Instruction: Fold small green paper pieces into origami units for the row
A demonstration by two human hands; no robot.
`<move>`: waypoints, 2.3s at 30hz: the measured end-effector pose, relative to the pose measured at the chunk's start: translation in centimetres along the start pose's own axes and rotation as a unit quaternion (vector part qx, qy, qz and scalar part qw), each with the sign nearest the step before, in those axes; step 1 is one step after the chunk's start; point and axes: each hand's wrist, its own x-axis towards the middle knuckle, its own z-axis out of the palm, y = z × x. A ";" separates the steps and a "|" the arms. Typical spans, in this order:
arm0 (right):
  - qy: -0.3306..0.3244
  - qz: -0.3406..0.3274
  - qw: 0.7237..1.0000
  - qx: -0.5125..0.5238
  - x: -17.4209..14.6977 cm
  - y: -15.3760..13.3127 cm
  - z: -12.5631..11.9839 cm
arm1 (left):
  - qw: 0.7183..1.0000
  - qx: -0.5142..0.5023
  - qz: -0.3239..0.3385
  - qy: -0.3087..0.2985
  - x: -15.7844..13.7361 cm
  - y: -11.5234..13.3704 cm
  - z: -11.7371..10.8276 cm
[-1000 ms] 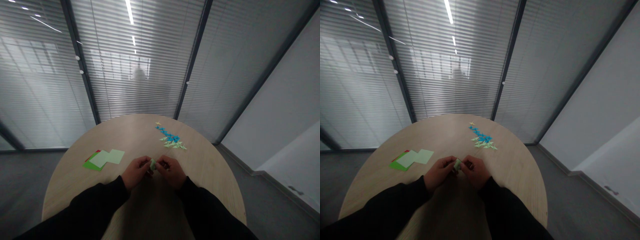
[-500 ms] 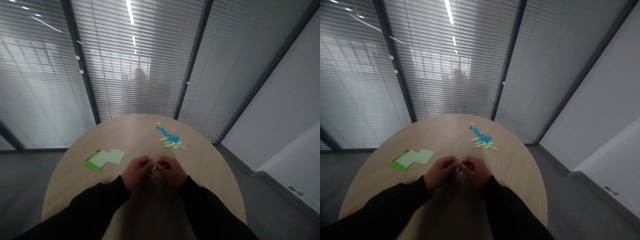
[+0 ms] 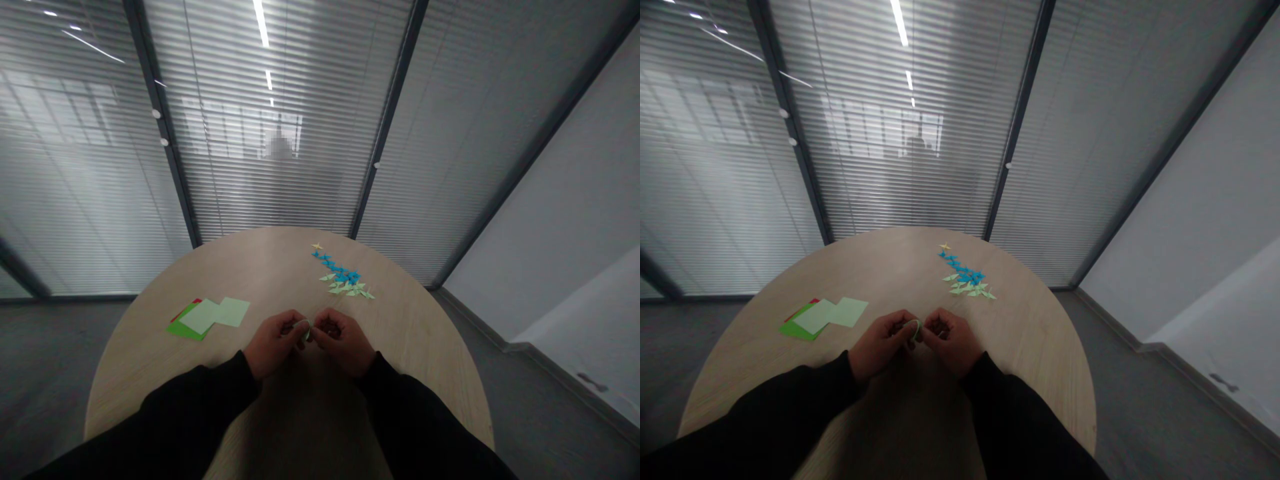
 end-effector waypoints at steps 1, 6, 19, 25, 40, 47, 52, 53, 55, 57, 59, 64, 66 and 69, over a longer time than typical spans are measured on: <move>-0.001 0.001 1.000 0.000 0.0 0.1 0.0 | 1.000 0.005 0.001 -0.001 0.0 0.0 0.0; -0.016 0.005 1.000 0.000 0.0 0.2 0.1 | 0.999 0.034 0.008 0.014 -0.1 -0.2 -0.1; -0.036 0.081 0.994 0.065 0.1 -0.2 -0.2 | 1.000 -0.013 -0.010 -0.023 0.1 -0.5 -0.3; 0.001 0.075 0.996 0.043 0.2 0.0 0.0 | 0.994 -0.094 -0.035 -0.048 0.4 -1.5 -0.4; -0.010 0.056 0.998 -0.003 0.1 0.0 -0.2 | 0.987 -0.144 -0.069 -0.024 0.4 -1.0 -0.1; 0.016 0.021 0.999 -0.029 0.0 -0.3 0.0 | 0.994 -0.099 -0.053 -0.013 0.3 -1.1 -0.1; 0.019 0.016 0.998 -0.049 0.0 -0.4 0.0 | 0.996 -0.066 -0.060 0.007 0.3 -1.2 0.0; 0.024 0.018 0.998 -0.047 0.0 -0.4 0.0 | 0.996 -0.061 -0.062 0.013 0.3 -1.1 0.0; 0.048 0.018 0.998 -0.037 0.0 -0.4 0.0 | 0.996 -0.047 -0.067 0.024 0.4 -1.1 0.0; 0.063 0.014 0.998 -0.020 0.0 -0.5 -0.1 | 0.997 -0.028 -0.073 0.029 0.4 -0.9 0.0; 0.057 0.009 0.998 -0.014 0.0 -0.6 0.0 | 0.997 -0.007 -0.075 0.031 0.4 -0.7 -0.1; 0.035 -0.012 0.997 -0.070 -0.1 -0.5 0.4 | 0.997 0.004 -0.072 0.032 0.4 -0.5 -0.1; 0.041 -0.017 0.996 -0.084 -0.2 -0.5 0.5 | 0.997 -0.006 -0.074 0.033 0.4 -0.4 0.0; 0.056 -0.014 0.995 -0.080 -0.2 -0.4 0.7 | 0.997 -0.025 -0.074 0.018 0.3 -0.3 0.0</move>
